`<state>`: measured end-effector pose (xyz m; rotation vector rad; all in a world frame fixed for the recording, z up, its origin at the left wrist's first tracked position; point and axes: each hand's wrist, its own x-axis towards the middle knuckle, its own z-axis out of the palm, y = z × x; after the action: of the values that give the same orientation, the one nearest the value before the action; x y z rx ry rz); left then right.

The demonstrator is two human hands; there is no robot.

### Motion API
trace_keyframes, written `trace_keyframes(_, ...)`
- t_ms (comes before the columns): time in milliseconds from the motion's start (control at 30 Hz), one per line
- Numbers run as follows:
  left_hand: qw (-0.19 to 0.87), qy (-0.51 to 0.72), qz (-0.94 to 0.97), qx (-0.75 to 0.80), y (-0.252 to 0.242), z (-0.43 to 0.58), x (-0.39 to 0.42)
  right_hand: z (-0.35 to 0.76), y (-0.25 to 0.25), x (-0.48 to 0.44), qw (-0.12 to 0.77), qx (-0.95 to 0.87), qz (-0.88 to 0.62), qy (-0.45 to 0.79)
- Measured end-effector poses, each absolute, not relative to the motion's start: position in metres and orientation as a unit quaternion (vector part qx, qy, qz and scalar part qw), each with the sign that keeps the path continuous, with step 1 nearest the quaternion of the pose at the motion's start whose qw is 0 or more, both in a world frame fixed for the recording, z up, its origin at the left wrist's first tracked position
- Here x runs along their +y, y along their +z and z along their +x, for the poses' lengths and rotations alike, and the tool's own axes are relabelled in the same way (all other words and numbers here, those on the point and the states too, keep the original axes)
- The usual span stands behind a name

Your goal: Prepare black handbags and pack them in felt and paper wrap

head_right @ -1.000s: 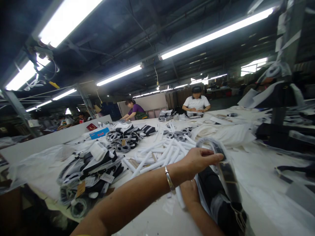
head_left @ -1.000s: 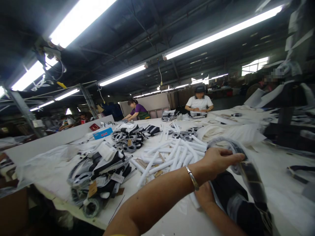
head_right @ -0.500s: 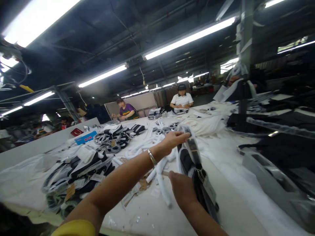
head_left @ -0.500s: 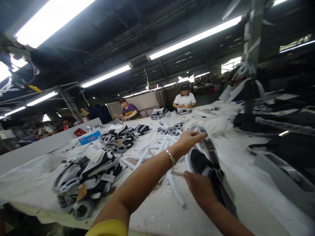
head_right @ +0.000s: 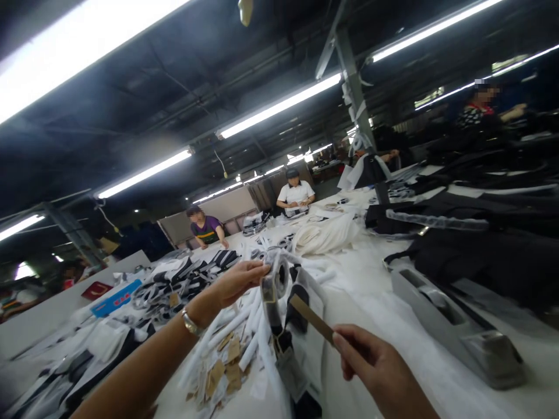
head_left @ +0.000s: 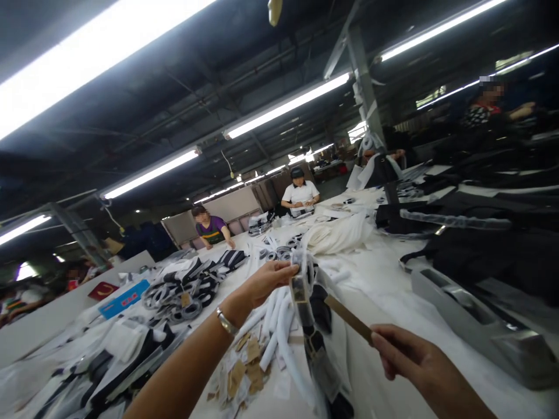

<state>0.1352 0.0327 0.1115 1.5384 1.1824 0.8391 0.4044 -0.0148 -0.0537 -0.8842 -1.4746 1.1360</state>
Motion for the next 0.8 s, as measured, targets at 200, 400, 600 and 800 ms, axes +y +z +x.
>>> trace_keyframes(200, 0.506, 0.290, 0.637, 0.504, 0.125, 0.143, 0.014, 0.376, -0.033, 0.001, 0.464, -0.595, -0.355, 0.551)
trace_keyframes(400, 0.504, 0.280, 0.634, 0.515, 0.125, 0.156, 0.003, 0.359, -0.013, 0.018, 0.442, -0.622, -0.303, 0.571)
trace_keyframes(600, 0.479, 0.300, 0.637, 0.524, 0.124, 0.157, 0.004, 0.374, -0.014, 0.022, 0.408, -0.676, -0.293, 0.539)
trace_keyframes(800, 0.492, 0.289, 0.642, 0.513, 0.123, 0.166, 0.006, 0.374, -0.004, 0.033, 0.416, -0.678, -0.298, 0.528)
